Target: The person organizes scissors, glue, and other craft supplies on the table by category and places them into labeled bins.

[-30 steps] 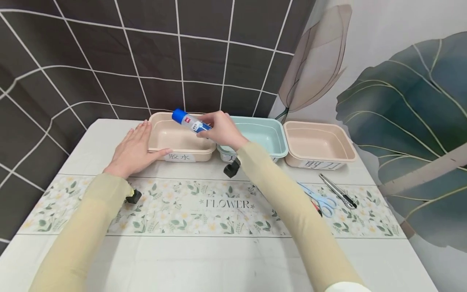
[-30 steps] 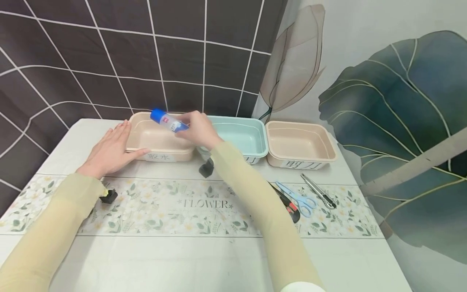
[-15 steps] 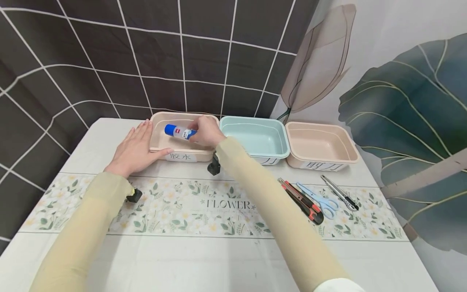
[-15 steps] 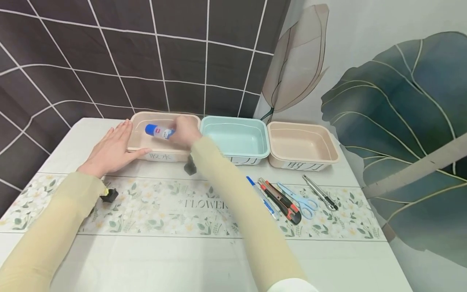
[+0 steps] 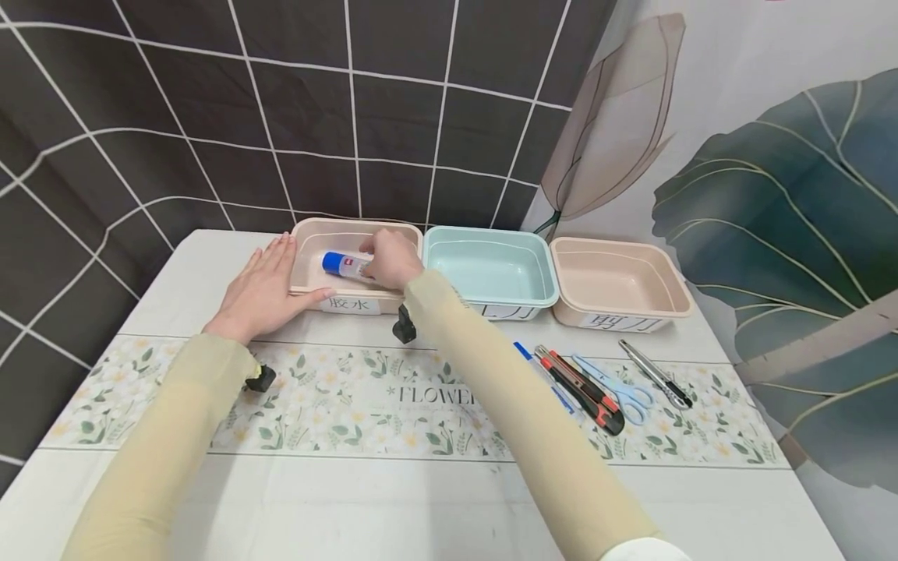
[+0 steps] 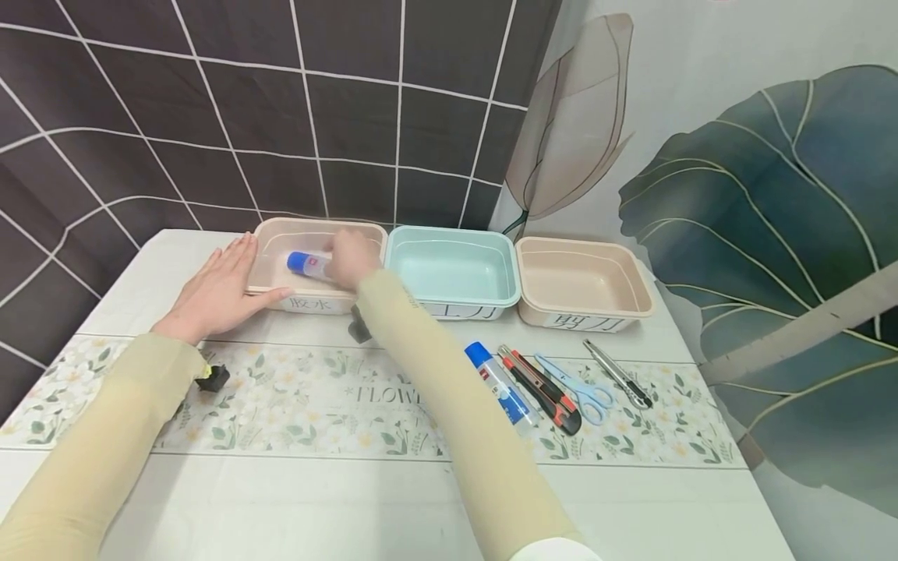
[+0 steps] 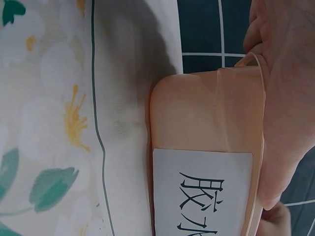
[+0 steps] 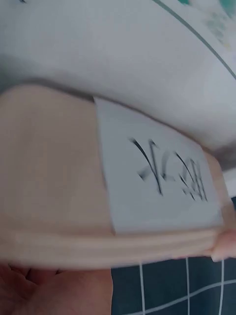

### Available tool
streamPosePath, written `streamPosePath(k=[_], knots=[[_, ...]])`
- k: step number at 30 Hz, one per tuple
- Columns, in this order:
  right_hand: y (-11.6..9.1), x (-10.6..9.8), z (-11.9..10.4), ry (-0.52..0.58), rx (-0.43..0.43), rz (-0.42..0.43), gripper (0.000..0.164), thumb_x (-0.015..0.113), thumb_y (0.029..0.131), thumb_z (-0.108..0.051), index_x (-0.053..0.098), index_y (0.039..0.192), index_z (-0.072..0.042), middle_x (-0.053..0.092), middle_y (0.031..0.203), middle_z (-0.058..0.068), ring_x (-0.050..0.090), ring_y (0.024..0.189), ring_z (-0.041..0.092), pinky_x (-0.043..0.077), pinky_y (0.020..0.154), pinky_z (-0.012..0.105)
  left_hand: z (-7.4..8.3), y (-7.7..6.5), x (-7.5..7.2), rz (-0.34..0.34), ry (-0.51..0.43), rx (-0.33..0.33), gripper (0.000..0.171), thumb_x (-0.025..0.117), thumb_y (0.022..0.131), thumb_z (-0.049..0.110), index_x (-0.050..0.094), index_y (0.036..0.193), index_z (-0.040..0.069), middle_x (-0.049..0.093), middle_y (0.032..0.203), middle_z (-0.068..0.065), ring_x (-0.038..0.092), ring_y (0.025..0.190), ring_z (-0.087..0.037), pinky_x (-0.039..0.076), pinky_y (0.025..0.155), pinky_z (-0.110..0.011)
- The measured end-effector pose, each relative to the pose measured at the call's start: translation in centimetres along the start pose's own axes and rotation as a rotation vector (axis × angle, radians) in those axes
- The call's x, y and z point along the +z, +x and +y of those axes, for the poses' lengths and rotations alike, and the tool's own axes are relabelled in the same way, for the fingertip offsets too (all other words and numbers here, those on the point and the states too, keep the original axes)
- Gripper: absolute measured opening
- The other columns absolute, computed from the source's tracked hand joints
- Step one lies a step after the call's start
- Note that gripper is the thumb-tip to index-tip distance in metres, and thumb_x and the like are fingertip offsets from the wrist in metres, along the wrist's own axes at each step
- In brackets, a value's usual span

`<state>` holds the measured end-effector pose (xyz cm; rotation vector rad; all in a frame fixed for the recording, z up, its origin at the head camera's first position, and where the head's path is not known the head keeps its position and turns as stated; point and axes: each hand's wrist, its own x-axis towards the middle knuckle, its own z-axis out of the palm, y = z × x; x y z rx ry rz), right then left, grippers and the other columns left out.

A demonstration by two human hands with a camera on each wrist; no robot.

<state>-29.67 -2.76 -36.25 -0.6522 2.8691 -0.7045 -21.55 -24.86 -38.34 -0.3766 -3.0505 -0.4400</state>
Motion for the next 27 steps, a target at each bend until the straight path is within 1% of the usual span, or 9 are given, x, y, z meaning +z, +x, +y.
streamPosePath(k=[3,5,7,11,16,23,27], knots=[[-0.2,-0.7,-0.6,0.021,-0.019,0.03,0.042,0.079,0.091,-0.018,0.071,0.131,-0.01,0.069,0.13,0.004,0.061,0.122,0.018,0.048,0.102,0.027,0.0,0.0,0.1,-0.004,0.002,-0.002,0.117,0.047,0.092,0.077,0.005,0.158,-0.01,0.006,0.165,-0.029,0.002,0.154,-0.037,0.001,0.124,-0.05],[-0.4,-1.3,-0.9,0.048,-0.026,0.048,0.043,0.079,0.092,-0.021,0.07,0.132,-0.01,0.068,0.131,0.004,0.06,0.124,0.018,0.048,0.102,0.027,0.0,0.1,0.1,-0.006,0.002,-0.004,0.117,0.047,0.092,0.077,0.004,0.158,-0.009,0.006,0.165,-0.029,0.002,0.154,-0.037,0.0,0.124,-0.05],[-0.7,-2.0,-1.2,0.064,-0.035,0.064,0.045,0.079,0.092,-0.023,0.069,0.133,-0.01,0.068,0.132,0.004,0.059,0.125,0.018,0.047,0.103,0.028,0.0,0.1,0.1,-0.006,0.001,-0.006,0.117,0.047,0.092,0.077,0.003,0.158,-0.009,0.005,0.165,-0.029,0.001,0.154,-0.037,-0.001,0.124,-0.049],[-1.5,-3.3,-1.5,0.105,-0.04,0.079,0.047,0.079,0.092,-0.025,0.068,0.134,-0.009,0.066,0.135,0.004,0.058,0.128,0.017,0.046,0.104,0.025,0.0,0.0,0.2,-0.008,-0.007,-0.011,0.118,0.047,0.092,0.077,0.001,0.159,-0.008,0.005,0.165,-0.028,0.0,0.154,-0.036,-0.003,0.124,-0.046],[-2.8,-4.7,-1.4,0.14,-0.066,0.094,0.048,0.078,0.093,-0.027,0.067,0.135,-0.007,0.066,0.135,0.005,0.057,0.128,0.017,0.047,0.103,0.025,0.0,0.0,0.1,-0.008,-0.012,-0.009,0.117,0.047,0.092,0.077,0.001,0.159,-0.008,0.004,0.166,-0.028,0.0,0.154,-0.036,-0.004,0.124,-0.047],[-4.4,-6.6,-0.7,0.112,-0.093,0.12,0.05,0.078,0.092,-0.031,0.067,0.136,-0.008,0.067,0.134,0.003,0.055,0.129,0.019,0.045,0.103,0.027,0.1,0.1,0.2,-0.013,-0.016,-0.01,0.118,0.047,0.092,0.077,0.0,0.159,-0.008,0.003,0.166,-0.028,0.0,0.154,-0.036,-0.004,0.124,-0.047],[-5.3,-7.2,-0.1,0.103,-0.113,0.134,0.052,0.079,0.091,-0.033,0.068,0.135,-0.009,0.068,0.131,0.002,0.057,0.126,0.02,0.047,0.1,0.027,0.0,0.1,0.2,-0.009,-0.013,-0.01,0.118,0.047,0.092,0.077,0.001,0.159,-0.008,0.004,0.165,-0.029,0.0,0.154,-0.037,-0.003,0.124,-0.048]])
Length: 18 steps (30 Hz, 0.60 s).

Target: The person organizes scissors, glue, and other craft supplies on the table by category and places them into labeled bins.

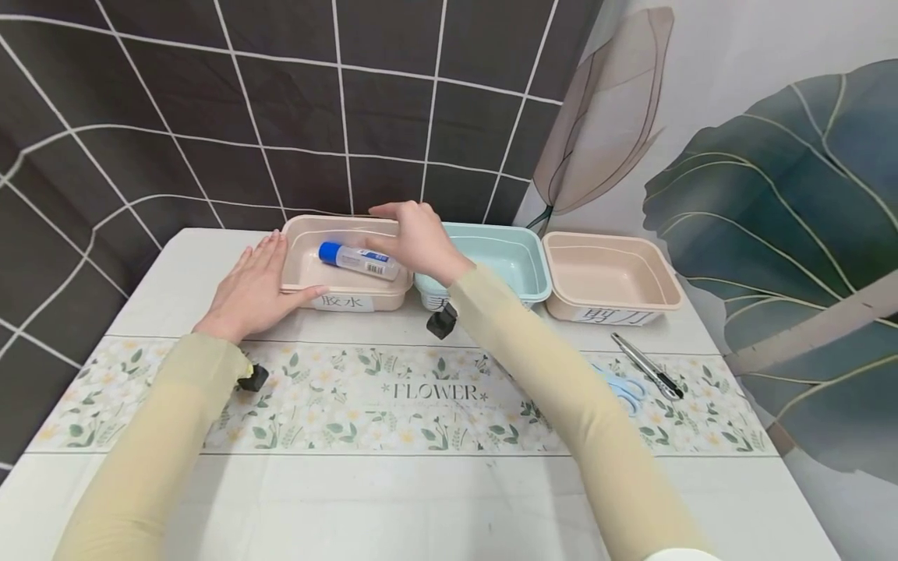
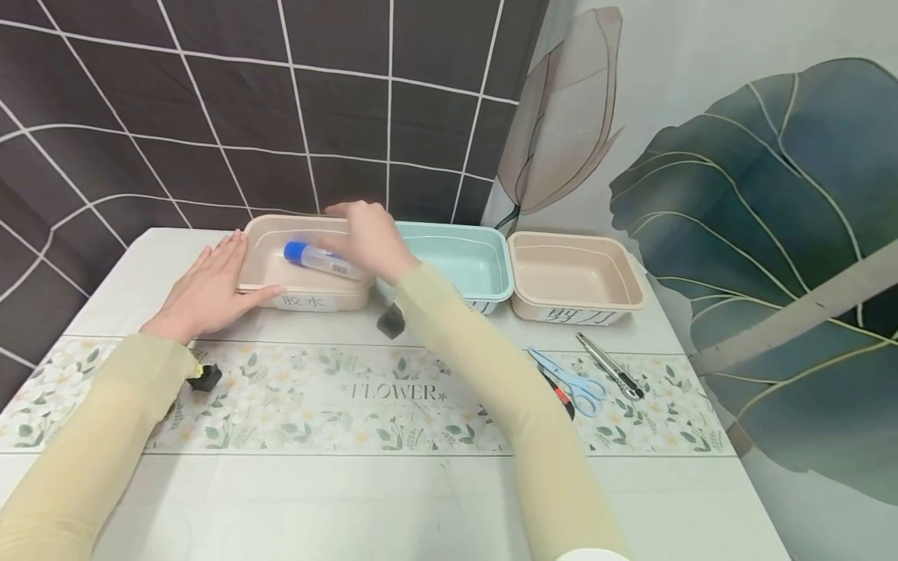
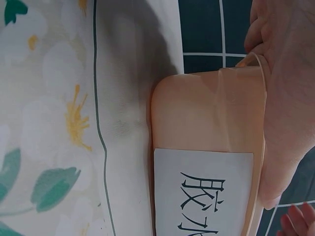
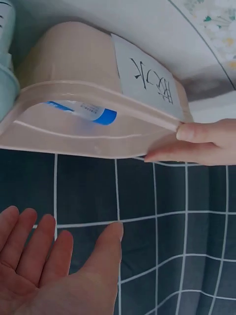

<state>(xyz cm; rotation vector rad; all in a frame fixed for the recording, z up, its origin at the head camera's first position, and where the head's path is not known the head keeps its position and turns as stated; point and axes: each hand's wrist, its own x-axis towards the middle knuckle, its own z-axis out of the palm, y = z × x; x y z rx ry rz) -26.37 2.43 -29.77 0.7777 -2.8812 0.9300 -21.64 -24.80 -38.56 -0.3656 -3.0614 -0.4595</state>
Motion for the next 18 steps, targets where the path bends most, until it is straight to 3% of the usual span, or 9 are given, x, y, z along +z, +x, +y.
streamPosePath(k=[7,10,14,16,18], knots=[[-1.8,-0.9,0.6,-0.011,-0.043,0.018,0.057,0.08,0.089,-0.04,0.067,0.135,-0.009,0.071,0.126,0.002,0.06,0.113,0.018,0.048,0.092,0.026,-0.1,0.0,0.0,0.0,-0.002,0.005,0.118,0.048,0.092,0.077,0.001,0.159,-0.008,0.003,0.166,-0.028,0.0,0.154,-0.037,-0.004,0.124,-0.047],[-2.7,-1.4,0.9,-0.011,-0.071,0.029,0.059,0.079,0.089,-0.042,0.067,0.136,-0.009,0.076,0.1,0.001,0.057,0.085,0.015,0.047,0.076,0.027,-0.1,-0.1,0.1,0.001,0.001,0.008,0.118,0.048,0.092,0.077,0.001,0.158,-0.008,0.004,0.165,-0.029,0.0,0.154,-0.037,-0.004,0.124,-0.046],[-4.1,-2.0,1.5,0.02,-0.084,0.023,0.061,0.079,0.09,-0.041,0.064,0.138,-0.007,0.062,0.063,0.004,0.035,0.055,0.017,0.037,0.056,0.033,0.0,-0.1,0.0,0.002,-0.002,0.011,0.117,0.048,0.092,0.076,0.001,0.158,-0.008,0.004,0.165,-0.028,0.0,0.154,-0.036,-0.004,0.124,-0.046],[-4.8,-2.3,1.9,0.028,-0.093,0.029,0.061,0.079,0.089,-0.04,0.064,0.138,-0.007,0.07,0.075,0.007,0.043,0.059,0.013,0.042,0.062,0.029,0.0,-0.2,0.0,0.002,-0.005,0.011,0.117,0.049,0.092,0.076,0.001,0.158,-0.009,0.003,0.166,-0.028,-0.001,0.154,-0.036,-0.004,0.124,-0.046],[-5.6,-2.4,2.4,0.036,-0.096,0.029,0.062,0.08,0.089,-0.04,0.064,0.139,-0.007,0.075,0.098,0.008,0.053,0.071,0.013,0.047,0.076,0.027,0.1,-0.2,-0.1,-0.001,-0.009,0.009,0.117,0.049,0.093,0.075,0.001,0.158,-0.009,0.001,0.166,-0.028,-0.001,0.154,-0.036,-0.004,0.124,-0.046]])
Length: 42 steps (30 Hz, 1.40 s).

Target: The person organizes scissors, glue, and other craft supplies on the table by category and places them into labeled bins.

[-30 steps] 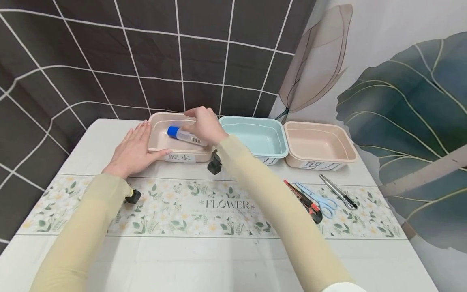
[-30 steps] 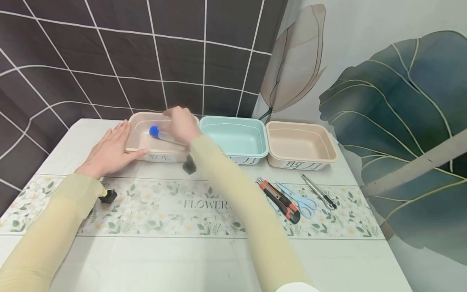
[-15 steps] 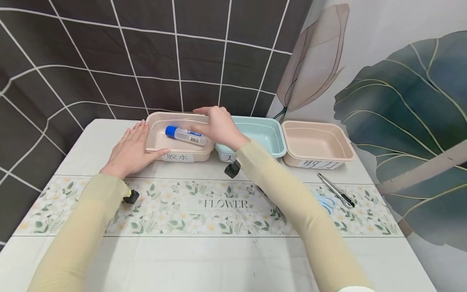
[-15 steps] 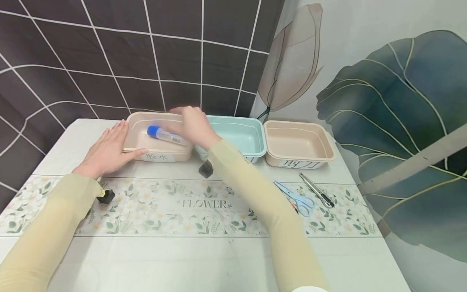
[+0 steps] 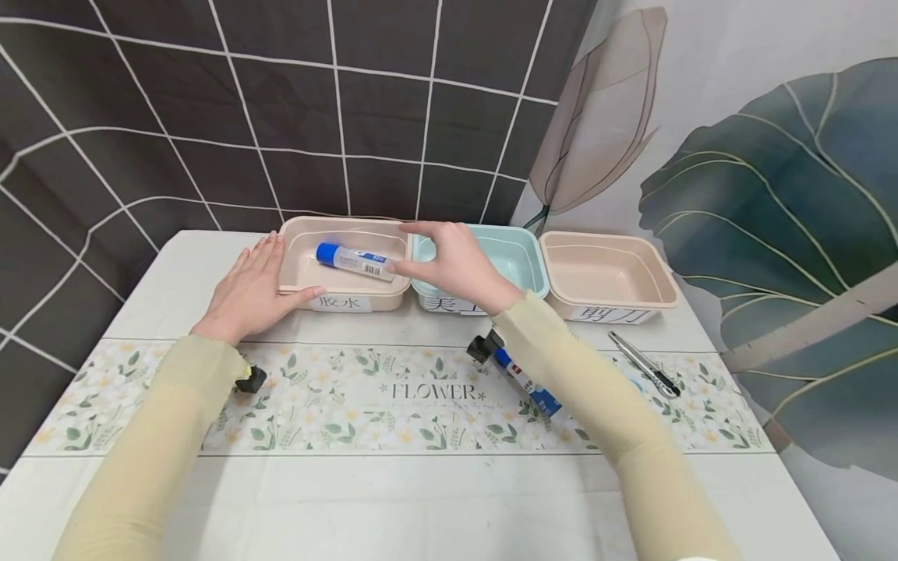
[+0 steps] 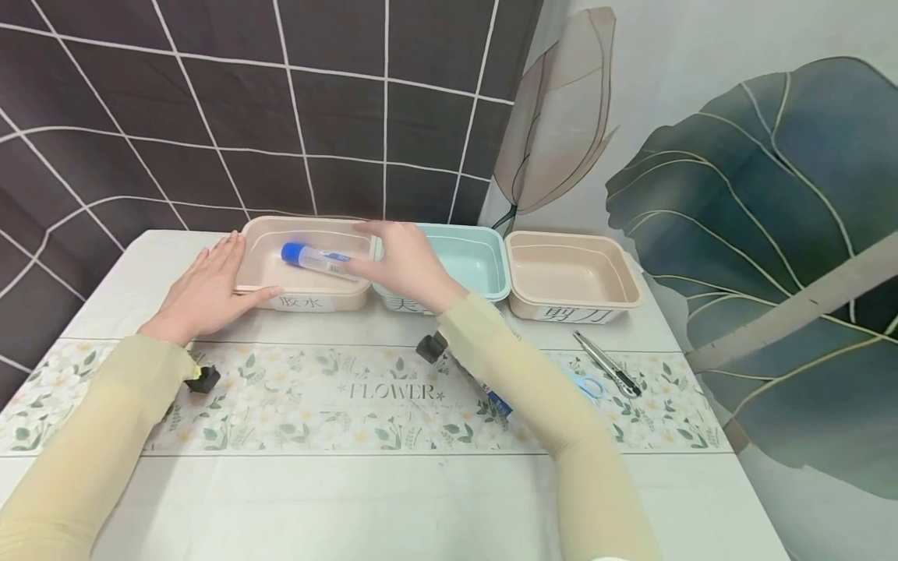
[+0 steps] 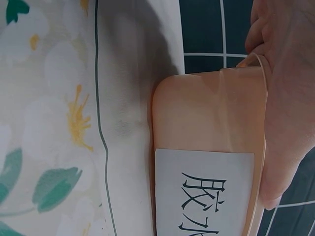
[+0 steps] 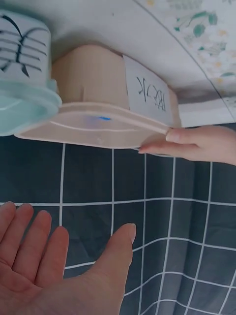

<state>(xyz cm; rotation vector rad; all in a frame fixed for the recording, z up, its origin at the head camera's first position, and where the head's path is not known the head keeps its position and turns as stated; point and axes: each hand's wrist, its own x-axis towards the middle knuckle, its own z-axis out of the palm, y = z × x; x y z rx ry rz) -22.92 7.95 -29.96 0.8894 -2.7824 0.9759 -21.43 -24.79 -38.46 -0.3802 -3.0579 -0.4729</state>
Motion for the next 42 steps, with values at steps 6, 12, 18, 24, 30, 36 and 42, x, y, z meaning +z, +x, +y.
streamPosePath(k=[6,12,18,24,30,36,42], knots=[[-2.5,-0.5,1.4,0.004,0.021,0.017,0.065,0.082,0.086,-0.043,0.064,0.138,-0.007,0.067,0.133,0.006,0.06,0.121,0.02,0.046,0.105,0.038,0.1,-0.1,-0.1,0.0,-0.001,0.0,0.117,0.049,0.093,0.075,0.001,0.158,-0.009,0.003,0.165,-0.028,-0.001,0.154,-0.036,-0.004,0.124,-0.046],[-5.0,-0.9,2.9,0.003,0.029,0.046,0.066,0.084,0.085,-0.042,0.064,0.138,-0.006,0.065,0.135,0.006,0.062,0.09,0.018,0.049,0.097,0.038,0.1,-0.1,0.0,0.004,0.002,-0.002,0.117,0.049,0.092,0.076,0.001,0.158,-0.009,0.003,0.166,-0.028,-0.001,0.154,-0.036,-0.004,0.124,-0.046],[-7.3,-1.5,3.8,0.052,0.084,0.06,0.069,0.084,0.084,-0.044,0.063,0.14,-0.009,0.069,0.127,0.004,0.051,0.062,0.017,0.049,0.087,0.038,0.1,-0.1,0.1,0.011,0.007,-0.008,0.118,0.049,0.092,0.076,0.0,0.158,-0.008,0.0,0.166,-0.026,-0.001,0.154,-0.036,-0.005,0.124,-0.045],[-9.6,-2.3,4.3,0.031,0.133,0.086,0.073,0.083,0.082,-0.053,0.063,0.14,-0.012,0.071,0.09,0.006,0.038,0.052,0.017,0.051,0.076,0.042,0.0,-0.1,0.1,0.014,0.01,-0.007,0.117,0.048,0.092,0.076,0.001,0.158,-0.008,0.003,0.166,-0.027,-0.001,0.154,-0.036,-0.004,0.124,-0.046],[-11.8,-2.8,5.3,0.005,0.138,0.097,0.073,0.083,0.082,-0.051,0.063,0.14,-0.012,0.062,0.07,0.004,0.033,0.044,0.015,0.045,0.062,0.038,0.1,0.0,0.0,0.012,0.012,-0.008,0.117,0.048,0.092,0.076,0.0,0.158,-0.008,0.003,0.166,-0.028,0.0,0.154,-0.037,-0.004,0.124,-0.045],[-13.9,-3.2,6.2,0.013,0.158,0.094,0.071,0.085,0.083,-0.043,0.062,0.14,-0.008,0.062,0.139,0.008,0.062,0.086,0.025,0.047,0.099,0.045,0.1,0.0,0.1,0.012,0.015,-0.007,0.117,0.047,0.092,0.077,0.0,0.158,-0.008,0.003,0.166,-0.028,0.004,0.153,-0.039,-0.003,0.124,-0.046],[-15.9,-3.2,7.1,-0.019,0.188,0.084,0.07,0.087,0.083,-0.039,0.063,0.139,-0.007,0.074,0.102,0.01,0.061,0.072,0.024,0.052,0.087,0.05,-0.1,0.0,0.1,0.01,0.01,-0.007,0.117,0.047,0.092,0.077,0.0,0.159,-0.008,0.002,0.166,-0.027,0.002,0.154,-0.038,-0.005,0.124,-0.045]])
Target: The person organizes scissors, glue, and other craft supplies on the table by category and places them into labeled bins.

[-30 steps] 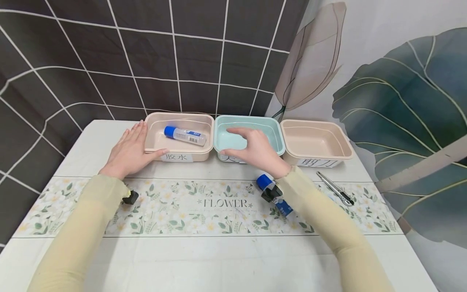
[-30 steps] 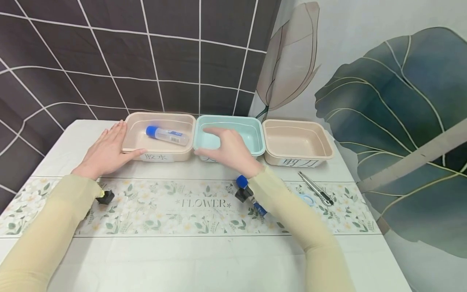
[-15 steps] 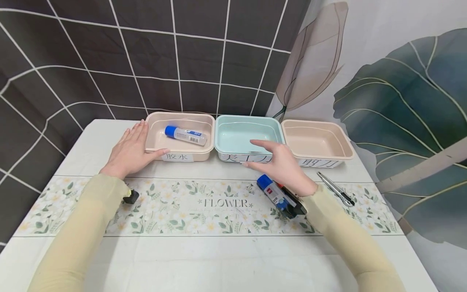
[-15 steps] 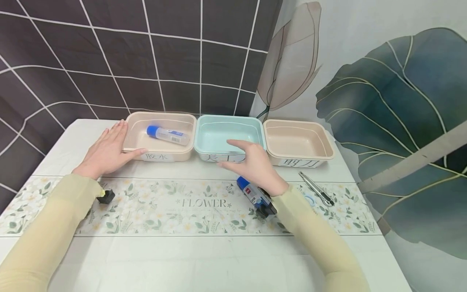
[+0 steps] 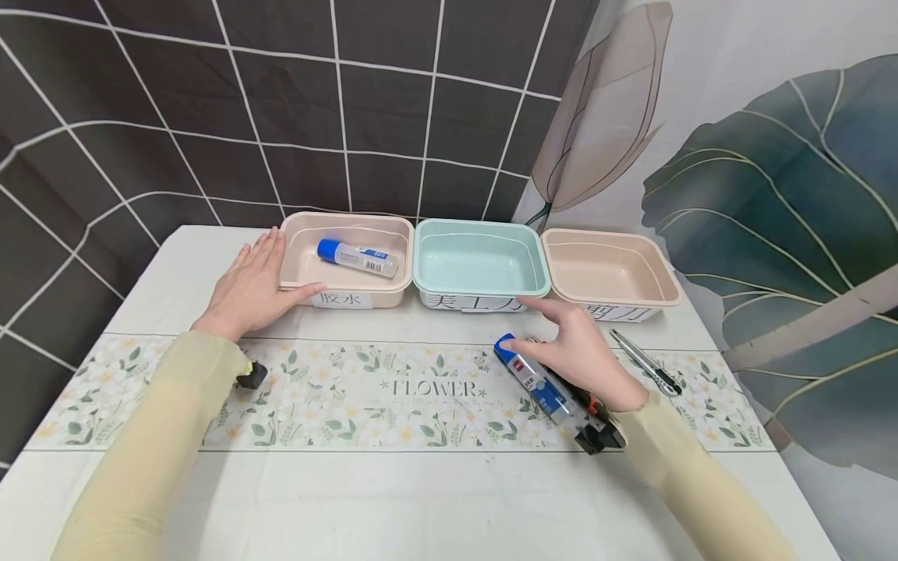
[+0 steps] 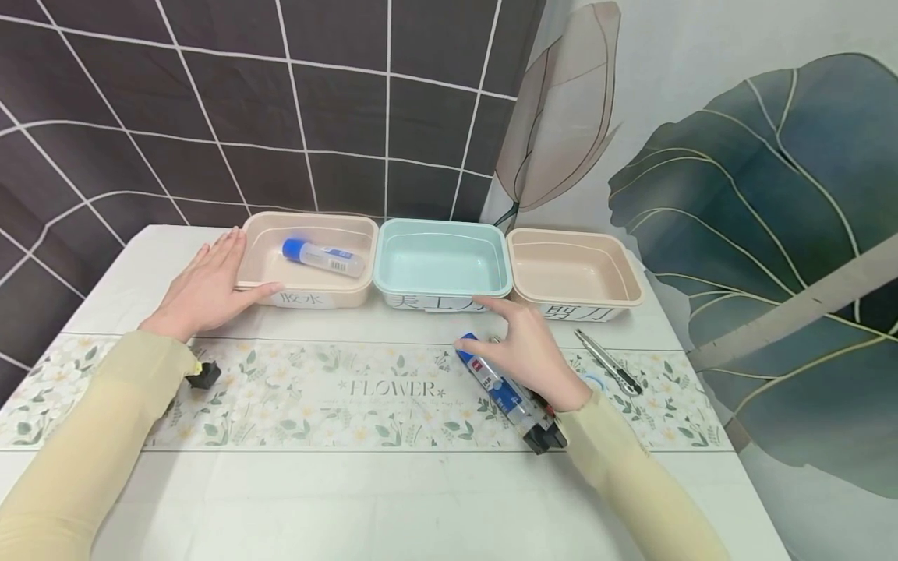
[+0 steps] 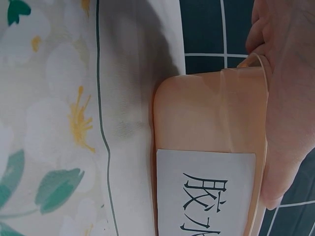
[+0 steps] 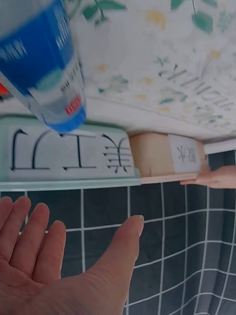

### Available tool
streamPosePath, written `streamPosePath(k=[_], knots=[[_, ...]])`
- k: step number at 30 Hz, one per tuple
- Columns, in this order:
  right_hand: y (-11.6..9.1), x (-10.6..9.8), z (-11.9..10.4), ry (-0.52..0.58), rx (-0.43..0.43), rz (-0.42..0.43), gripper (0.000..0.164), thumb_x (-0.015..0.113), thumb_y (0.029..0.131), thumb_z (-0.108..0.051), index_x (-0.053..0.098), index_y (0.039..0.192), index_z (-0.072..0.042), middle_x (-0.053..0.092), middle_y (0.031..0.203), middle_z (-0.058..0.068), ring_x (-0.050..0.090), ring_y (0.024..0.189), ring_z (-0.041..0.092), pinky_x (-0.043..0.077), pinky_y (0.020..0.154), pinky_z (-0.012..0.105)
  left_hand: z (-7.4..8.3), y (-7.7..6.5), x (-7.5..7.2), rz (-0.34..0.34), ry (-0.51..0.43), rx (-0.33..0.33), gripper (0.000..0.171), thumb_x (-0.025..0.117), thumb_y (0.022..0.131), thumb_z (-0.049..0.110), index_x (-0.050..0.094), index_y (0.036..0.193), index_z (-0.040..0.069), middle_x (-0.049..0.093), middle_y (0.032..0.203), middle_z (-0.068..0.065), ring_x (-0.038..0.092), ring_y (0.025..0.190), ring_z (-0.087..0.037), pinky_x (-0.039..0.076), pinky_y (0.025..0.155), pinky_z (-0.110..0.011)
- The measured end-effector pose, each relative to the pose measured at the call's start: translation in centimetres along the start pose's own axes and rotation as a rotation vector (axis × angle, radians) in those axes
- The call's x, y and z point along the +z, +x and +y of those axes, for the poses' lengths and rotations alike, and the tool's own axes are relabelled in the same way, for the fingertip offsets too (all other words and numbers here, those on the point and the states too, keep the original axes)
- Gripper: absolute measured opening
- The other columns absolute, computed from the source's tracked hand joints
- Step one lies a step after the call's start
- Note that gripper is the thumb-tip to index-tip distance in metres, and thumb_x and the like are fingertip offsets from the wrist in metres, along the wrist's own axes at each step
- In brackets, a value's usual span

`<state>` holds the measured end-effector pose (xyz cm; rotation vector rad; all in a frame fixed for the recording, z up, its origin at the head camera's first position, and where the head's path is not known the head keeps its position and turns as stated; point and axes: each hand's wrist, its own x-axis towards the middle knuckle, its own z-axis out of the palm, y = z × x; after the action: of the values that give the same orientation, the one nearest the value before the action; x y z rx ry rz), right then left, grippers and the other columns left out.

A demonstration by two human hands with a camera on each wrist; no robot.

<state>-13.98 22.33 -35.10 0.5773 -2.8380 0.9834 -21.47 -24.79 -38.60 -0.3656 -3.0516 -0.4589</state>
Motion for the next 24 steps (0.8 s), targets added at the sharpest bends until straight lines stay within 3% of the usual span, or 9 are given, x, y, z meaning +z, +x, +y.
streamPosePath(k=[2,4,5,6,7,11,18,24], knots=[[-0.6,0.0,0.4,-0.003,0.008,0.003,0.069,0.088,0.082,-0.037,0.064,0.139,-0.007,0.073,0.097,0.01,0.065,0.074,0.028,0.053,0.088,0.053,0.0,0.0,0.0,0.0,-0.002,0.001,0.117,0.047,0.092,0.077,-0.001,0.159,-0.007,0.002,0.166,-0.027,0.003,0.154,-0.039,-0.005,0.124,-0.045],[-1.2,0.0,0.9,-0.004,0.015,0.006,0.069,0.089,0.081,-0.035,0.064,0.138,-0.006,0.074,0.108,0.012,0.069,0.102,0.033,0.05,0.098,0.057,0.0,0.0,0.0,-0.002,-0.004,0.001,0.117,0.047,0.092,0.077,-0.001,0.159,-0.007,0.001,0.166,-0.026,0.002,0.154,-0.039,-0.005,0.124,-0.045],[-1.5,0.0,1.0,-0.001,0.024,0.002,0.069,0.089,0.08,-0.035,0.064,0.138,-0.006,0.074,0.109,0.012,0.068,0.107,0.035,0.05,0.099,0.057,0.0,0.0,0.0,-0.001,-0.004,0.0,0.117,0.047,0.092,0.077,-0.001,0.159,-0.007,0.001,0.166,-0.027,0.002,0.154,-0.038,-0.005,0.124,-0.045],[-1.8,0.0,1.2,0.003,0.028,0.0,0.068,0.09,0.08,-0.033,0.065,0.137,-0.005,0.071,0.121,0.012,0.063,0.119,0.036,0.05,0.099,0.056,0.0,0.1,0.0,-0.001,-0.004,0.0,0.117,0.047,0.092,0.077,0.0,0.159,-0.007,0.002,0.166,-0.027,0.002,0.154,-0.038,-0.005,0.124,-0.045],[-2.1,0.0,1.3,0.008,0.035,-0.005,0.068,0.09,0.08,-0.033,0.065,0.136,-0.004,0.067,0.13,0.012,0.062,0.12,0.036,0.05,0.099,0.056,0.0,0.1,0.0,-0.001,-0.005,0.0,0.117,0.047,0.092,0.077,0.0,0.159,-0.007,0.002,0.166,-0.027,0.001,0.154,-0.038,-0.004,0.124,-0.046],[-3.2,0.0,1.8,0.021,0.083,-0.035,0.066,0.091,0.079,-0.028,0.065,0.134,-0.001,0.067,0.13,0.015,0.064,0.118,0.036,0.052,0.099,0.053,0.0,0.1,0.0,0.001,-0.004,0.001,0.117,0.047,0.092,0.077,0.0,0.159,-0.007,0.004,0.166,-0.028,0.002,0.154,-0.038,-0.004,0.124,-0.046],[-4.9,0.3,2.7,0.017,0.151,-0.083,0.068,0.092,0.076,-0.034,0.067,0.131,-0.002,0.07,0.124,0.012,0.069,0.11,0.03,0.056,0.093,0.048,-0.1,0.1,0.1,-0.001,-0.006,-0.002,0.117,0.047,0.092,0.077,0.0,0.158,-0.008,0.003,0.166,-0.028,-0.001,0.154,-0.036,-0.005,0.124,-0.046],[-6.1,0.7,3.0,0.038,0.179,-0.098,0.064,0.093,0.075,-0.031,0.069,0.126,0.0,0.074,0.111,0.009,0.071,0.096,0.022,0.06,0.083,0.041,-0.1,0.1,0.1,0.002,-0.003,0.0,0.117,0.047,0.092,0.077,0.0,0.158,-0.008,0.003,0.166,-0.028,-0.001,0.154,-0.036,-0.005,0.124,-0.046]])
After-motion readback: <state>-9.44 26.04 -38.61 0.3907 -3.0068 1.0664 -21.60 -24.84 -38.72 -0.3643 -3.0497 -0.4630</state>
